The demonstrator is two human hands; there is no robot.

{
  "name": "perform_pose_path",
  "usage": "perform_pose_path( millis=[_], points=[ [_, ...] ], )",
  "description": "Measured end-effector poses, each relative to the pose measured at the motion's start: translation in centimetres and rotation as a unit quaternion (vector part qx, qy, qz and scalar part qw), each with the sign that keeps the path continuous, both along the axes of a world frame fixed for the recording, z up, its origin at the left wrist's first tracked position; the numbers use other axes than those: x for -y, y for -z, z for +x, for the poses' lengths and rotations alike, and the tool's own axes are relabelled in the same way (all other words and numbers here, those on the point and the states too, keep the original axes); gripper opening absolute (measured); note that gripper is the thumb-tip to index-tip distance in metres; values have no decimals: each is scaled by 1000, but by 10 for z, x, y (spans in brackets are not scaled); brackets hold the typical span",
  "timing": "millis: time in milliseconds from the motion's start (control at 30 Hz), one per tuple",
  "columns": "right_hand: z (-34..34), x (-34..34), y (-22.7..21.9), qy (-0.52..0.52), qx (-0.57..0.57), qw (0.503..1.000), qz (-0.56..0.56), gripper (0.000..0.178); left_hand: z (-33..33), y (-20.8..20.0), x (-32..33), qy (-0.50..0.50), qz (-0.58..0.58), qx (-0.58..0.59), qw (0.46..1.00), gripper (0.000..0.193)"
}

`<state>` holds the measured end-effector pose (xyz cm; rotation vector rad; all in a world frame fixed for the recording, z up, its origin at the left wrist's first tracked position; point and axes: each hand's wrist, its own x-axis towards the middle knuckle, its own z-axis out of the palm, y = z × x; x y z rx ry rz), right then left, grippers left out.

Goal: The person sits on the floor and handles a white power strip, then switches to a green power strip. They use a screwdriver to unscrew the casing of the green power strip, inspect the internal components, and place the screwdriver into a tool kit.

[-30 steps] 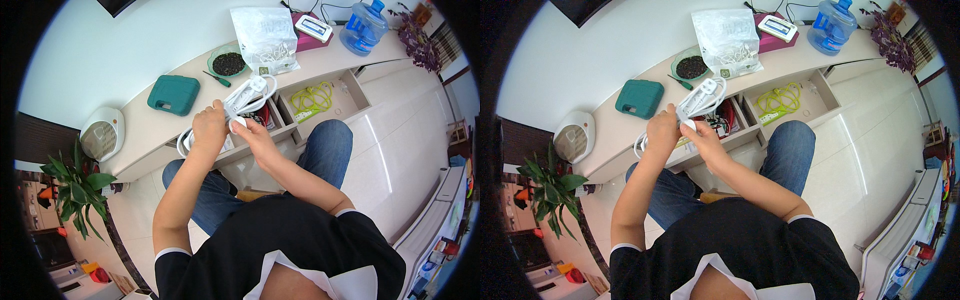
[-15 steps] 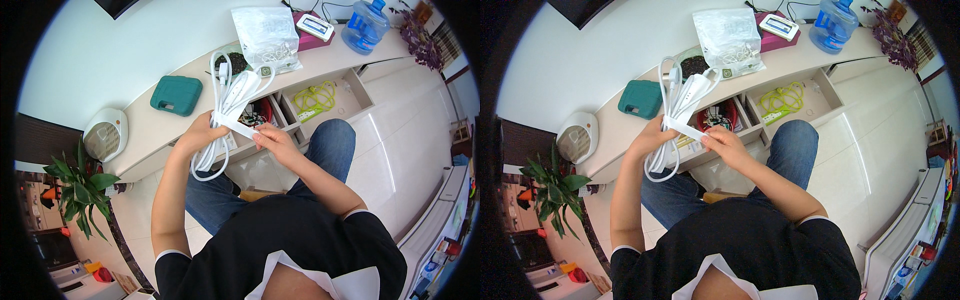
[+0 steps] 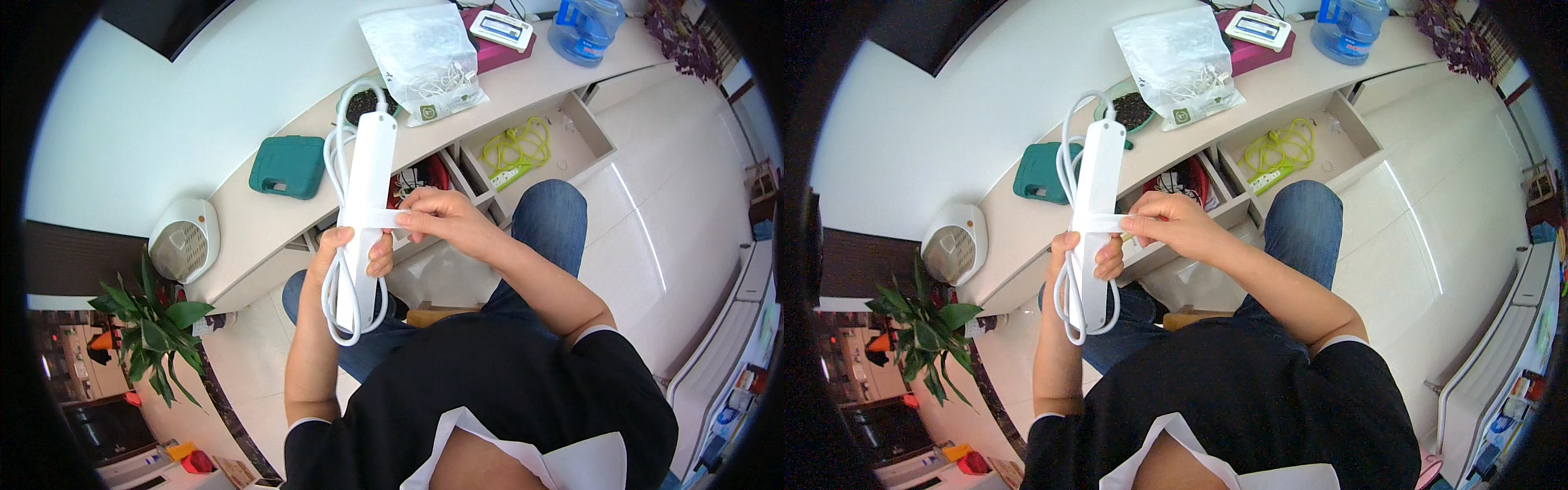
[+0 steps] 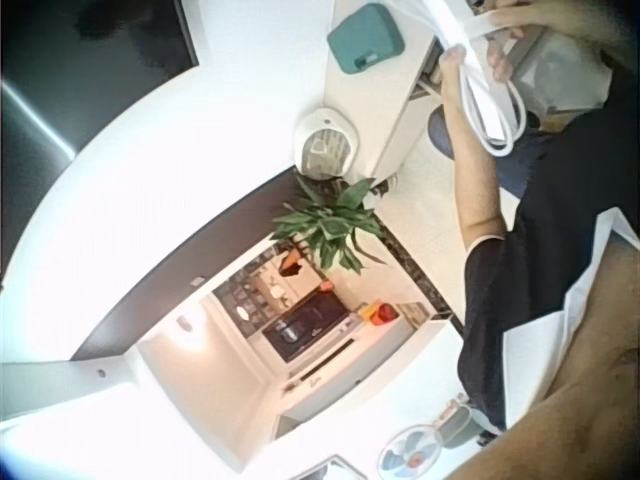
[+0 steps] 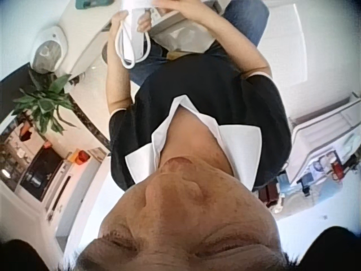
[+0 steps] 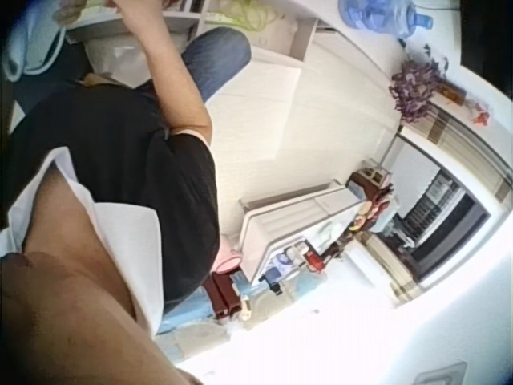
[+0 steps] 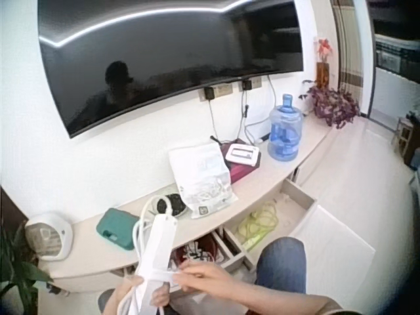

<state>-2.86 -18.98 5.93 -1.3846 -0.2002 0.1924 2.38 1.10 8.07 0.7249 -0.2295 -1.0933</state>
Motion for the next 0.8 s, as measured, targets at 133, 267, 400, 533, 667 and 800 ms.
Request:
perform_pose_path(
  millis=[133, 267, 400, 533, 667, 800],
  points=[
    [-5, -7, -14, 47, 36, 998, -22, 31, -5, 13, 1, -31, -59, -22, 998, 61],
    [-6, -10, -13, 25, -7, 1000, -15, 36, -10, 17, 0, -37, -76, -33, 996, 65],
    [1, -9, 3, -16, -63, 997, -46, 28, -18, 15, 0, -37, -31, -14, 999, 65],
    [-2, -13, 7, 46, -24, 998, 47, 19, -28, 4, 0, -48, 68, 50, 995, 69],
    [-4, -9, 8, -53, -57, 989, 128, 18, -41, 2, 10, -93, 113, 64, 987, 69],
    [-7, -5, 35, -44, -43, 991, 121, 20, -50, 5, 7, -70, 191, 62, 977, 73]
  ],
)
